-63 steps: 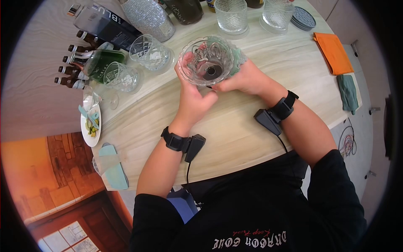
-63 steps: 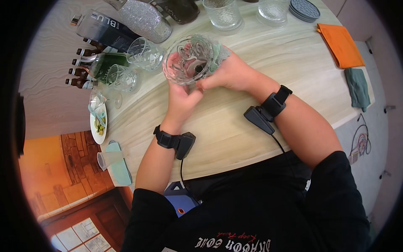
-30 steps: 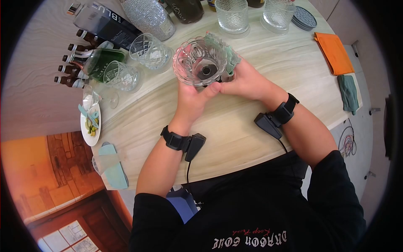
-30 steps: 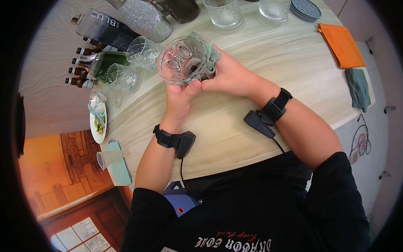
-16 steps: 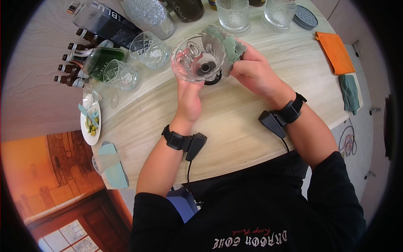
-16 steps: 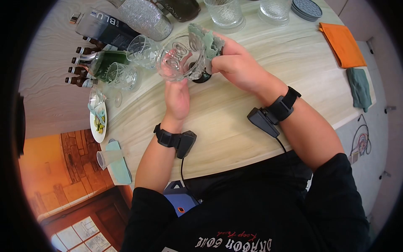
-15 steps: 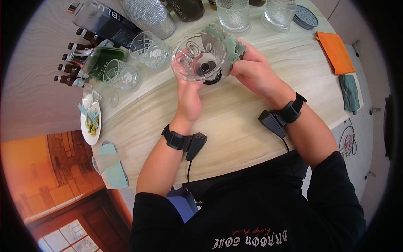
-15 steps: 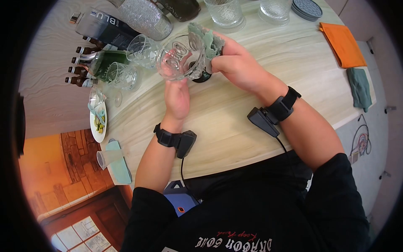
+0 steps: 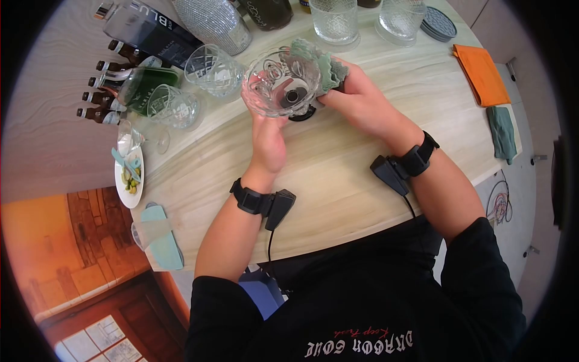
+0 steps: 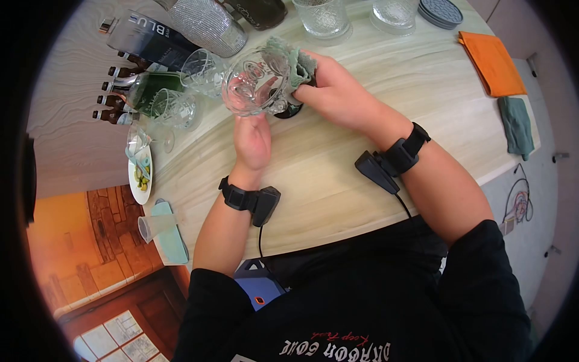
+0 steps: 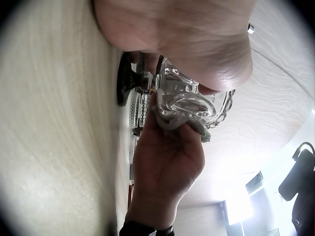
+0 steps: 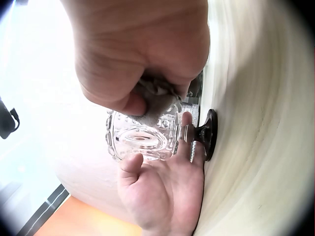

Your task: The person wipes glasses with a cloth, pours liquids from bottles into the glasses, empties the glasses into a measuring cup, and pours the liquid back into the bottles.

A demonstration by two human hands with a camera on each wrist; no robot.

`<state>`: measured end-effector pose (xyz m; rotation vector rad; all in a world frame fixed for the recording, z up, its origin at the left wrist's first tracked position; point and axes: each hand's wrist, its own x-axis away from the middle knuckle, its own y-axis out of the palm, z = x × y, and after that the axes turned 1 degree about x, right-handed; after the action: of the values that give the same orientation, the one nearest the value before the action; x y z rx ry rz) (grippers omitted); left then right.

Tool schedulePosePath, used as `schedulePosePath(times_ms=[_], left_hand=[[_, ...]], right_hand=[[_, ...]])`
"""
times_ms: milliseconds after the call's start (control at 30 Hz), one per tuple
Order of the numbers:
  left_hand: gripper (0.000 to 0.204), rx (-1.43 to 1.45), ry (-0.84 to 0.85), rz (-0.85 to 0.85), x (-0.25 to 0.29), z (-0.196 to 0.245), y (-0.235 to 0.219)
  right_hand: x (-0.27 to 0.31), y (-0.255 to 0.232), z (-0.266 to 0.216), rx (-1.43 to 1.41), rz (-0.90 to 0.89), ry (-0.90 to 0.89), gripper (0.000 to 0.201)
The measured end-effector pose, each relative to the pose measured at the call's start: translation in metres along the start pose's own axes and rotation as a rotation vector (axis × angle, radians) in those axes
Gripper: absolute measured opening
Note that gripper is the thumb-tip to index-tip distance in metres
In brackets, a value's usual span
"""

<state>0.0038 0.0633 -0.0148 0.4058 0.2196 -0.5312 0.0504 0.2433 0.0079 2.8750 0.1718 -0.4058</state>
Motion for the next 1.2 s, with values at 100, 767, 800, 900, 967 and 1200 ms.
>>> schedulePosePath(times_ms=[100, 767, 800, 900, 967, 1200], left_hand=[[0.075, 0.011, -0.002, 0.003, 0.001, 0.001, -0.001], [0.073, -0.020, -0.018, 0.051, 0.001, -0.002, -0.006], [0.076, -0.053, -0.017, 0.040, 0.001, 0.001, -0.006], [0.079, -0.085, -0.022, 0.058, 0.001, 0.004, -0.004], [0.078, -0.085, -0.028, 0.087, 0.002, 0.006, -0.001], [0.076, -0.206, 0.025, 0.125, 0.004, 0.004, 0.002]], right_hand=[[0.000, -0.001, 0.000, 0.046, -0.005, -0.009, 0.038], [0.001, 0.003, -0.002, 0.059, 0.060, 0.003, 0.050], [0.001, 0.004, -0.002, 0.057, 0.086, -0.019, 0.051], [0.001, 0.006, -0.004, 0.006, 0.140, -0.019, 0.043], [0.000, 0.004, -0.004, 0.025, 0.122, -0.012, 0.047], [-0.001, -0.003, -0.008, 0.099, 0.072, 0.034, 0.043]])
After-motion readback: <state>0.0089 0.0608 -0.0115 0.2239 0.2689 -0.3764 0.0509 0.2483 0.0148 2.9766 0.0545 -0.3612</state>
